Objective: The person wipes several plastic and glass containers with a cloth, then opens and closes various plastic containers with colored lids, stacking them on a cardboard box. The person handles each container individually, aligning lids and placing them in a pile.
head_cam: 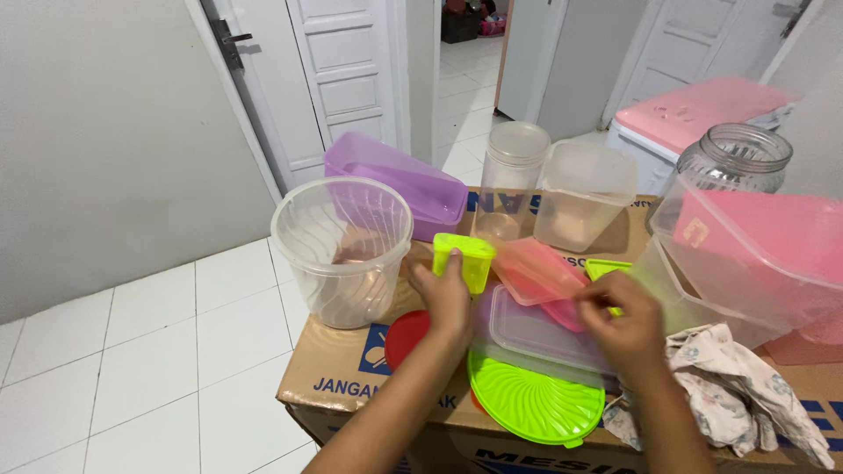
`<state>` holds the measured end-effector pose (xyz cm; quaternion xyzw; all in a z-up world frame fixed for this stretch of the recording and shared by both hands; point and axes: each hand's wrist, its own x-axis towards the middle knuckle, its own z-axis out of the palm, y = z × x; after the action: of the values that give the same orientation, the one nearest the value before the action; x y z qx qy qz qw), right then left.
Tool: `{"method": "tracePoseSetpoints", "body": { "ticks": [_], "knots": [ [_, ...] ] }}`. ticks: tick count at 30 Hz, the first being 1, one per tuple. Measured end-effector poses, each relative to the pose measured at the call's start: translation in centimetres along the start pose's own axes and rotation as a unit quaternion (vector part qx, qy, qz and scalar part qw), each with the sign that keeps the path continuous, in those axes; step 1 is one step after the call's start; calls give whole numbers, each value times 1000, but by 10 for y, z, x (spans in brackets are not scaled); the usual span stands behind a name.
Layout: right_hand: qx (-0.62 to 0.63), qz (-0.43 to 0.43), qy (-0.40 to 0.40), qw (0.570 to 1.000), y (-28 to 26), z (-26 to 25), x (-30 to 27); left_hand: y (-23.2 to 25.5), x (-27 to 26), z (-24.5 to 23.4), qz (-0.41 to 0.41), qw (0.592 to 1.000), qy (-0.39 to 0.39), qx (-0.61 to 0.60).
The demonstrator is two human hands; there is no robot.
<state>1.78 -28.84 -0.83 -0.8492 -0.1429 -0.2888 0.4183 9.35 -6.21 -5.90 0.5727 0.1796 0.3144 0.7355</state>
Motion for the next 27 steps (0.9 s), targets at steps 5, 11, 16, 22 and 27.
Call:
{"method": "tracePoseSetpoints", "body": {
  "ticks": [5, 11, 16, 22, 27],
  "knots": [
    [-71, -140, -111, 981, -19, 28, -15, 48, -44, -10, 247, 959, -119, 64],
    [-57, -175, -193, 964, -17, 39, -28, 69, -55, -8, 291, 873, -287, 266],
    [-103, -106, -145, 978, 3, 18, -20, 57, -51, -7, 296, 834, -318, 339],
    [-268, 28, -193, 944, 23, 0, -2, 48, -39, -8, 338, 813, -307, 361],
    [-328, -41, -210, 920, 28, 18, -3, 60, -39, -7, 312, 797, -351, 381]
  ]
}}
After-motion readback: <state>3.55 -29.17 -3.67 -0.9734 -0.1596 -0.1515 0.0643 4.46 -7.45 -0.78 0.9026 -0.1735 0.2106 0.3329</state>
